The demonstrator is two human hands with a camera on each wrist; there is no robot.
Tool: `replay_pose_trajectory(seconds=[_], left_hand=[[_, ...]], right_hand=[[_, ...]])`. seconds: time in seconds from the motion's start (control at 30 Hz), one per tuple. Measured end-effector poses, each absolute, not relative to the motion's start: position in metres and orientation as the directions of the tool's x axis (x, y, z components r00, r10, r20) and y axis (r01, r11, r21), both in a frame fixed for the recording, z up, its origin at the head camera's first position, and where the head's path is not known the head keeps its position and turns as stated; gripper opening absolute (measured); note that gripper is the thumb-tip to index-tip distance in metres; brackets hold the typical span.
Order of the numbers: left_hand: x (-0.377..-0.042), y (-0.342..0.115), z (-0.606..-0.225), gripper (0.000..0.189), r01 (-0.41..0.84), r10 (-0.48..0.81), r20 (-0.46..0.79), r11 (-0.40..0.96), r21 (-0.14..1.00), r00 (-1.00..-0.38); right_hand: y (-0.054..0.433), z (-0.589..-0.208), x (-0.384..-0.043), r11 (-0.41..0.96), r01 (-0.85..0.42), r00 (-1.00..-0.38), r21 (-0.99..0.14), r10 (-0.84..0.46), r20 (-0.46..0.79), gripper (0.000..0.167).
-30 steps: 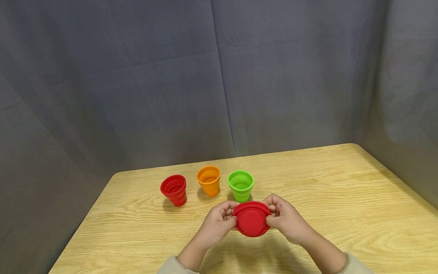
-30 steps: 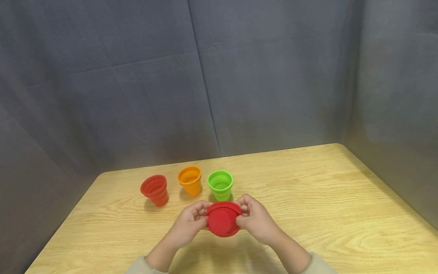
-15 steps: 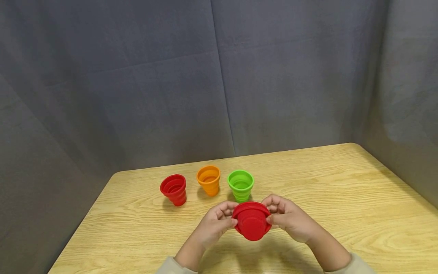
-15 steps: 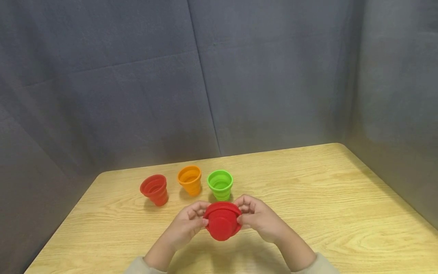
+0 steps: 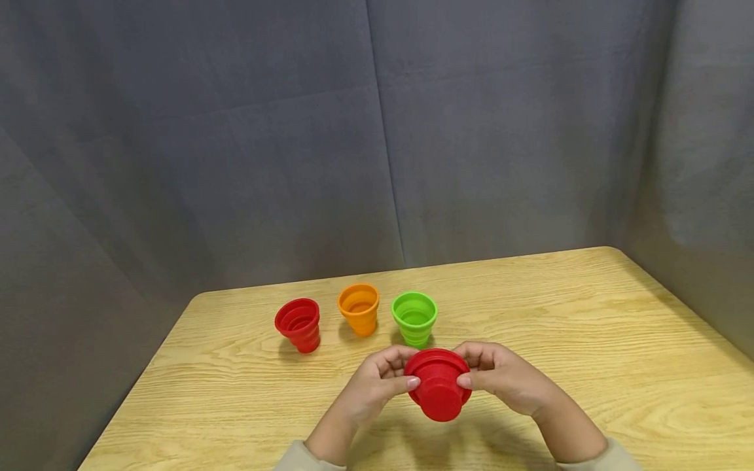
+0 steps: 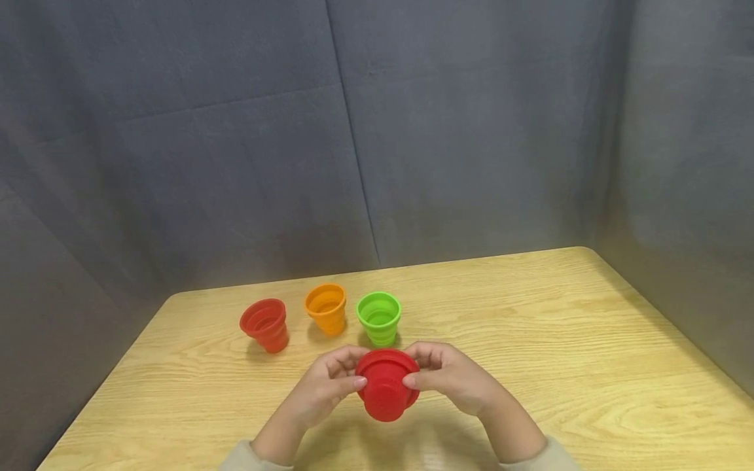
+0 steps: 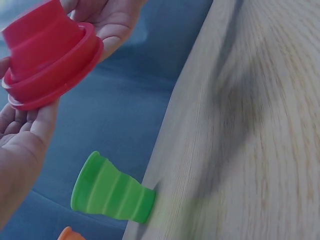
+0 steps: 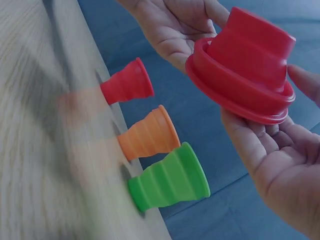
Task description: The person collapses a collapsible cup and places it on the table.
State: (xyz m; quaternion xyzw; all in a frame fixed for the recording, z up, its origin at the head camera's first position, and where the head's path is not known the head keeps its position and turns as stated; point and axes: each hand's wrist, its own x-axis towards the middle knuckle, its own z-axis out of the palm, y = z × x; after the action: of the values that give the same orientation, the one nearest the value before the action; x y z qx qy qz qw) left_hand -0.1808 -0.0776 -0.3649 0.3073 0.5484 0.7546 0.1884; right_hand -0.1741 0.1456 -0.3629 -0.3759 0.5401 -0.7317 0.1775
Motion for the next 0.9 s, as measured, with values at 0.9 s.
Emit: replay_pose_trajectory(seconds=[0.9], left_hand=[[-0.180, -0.073, -0.361, 0.026, 0.145, 0.456, 0.145, -0.034, 0.989, -0.878]], right_hand=[[0.120, -0.353, -0.170, -0.118, -0.172, -0.817, -0.978, -0.537, 0.208, 0.017]])
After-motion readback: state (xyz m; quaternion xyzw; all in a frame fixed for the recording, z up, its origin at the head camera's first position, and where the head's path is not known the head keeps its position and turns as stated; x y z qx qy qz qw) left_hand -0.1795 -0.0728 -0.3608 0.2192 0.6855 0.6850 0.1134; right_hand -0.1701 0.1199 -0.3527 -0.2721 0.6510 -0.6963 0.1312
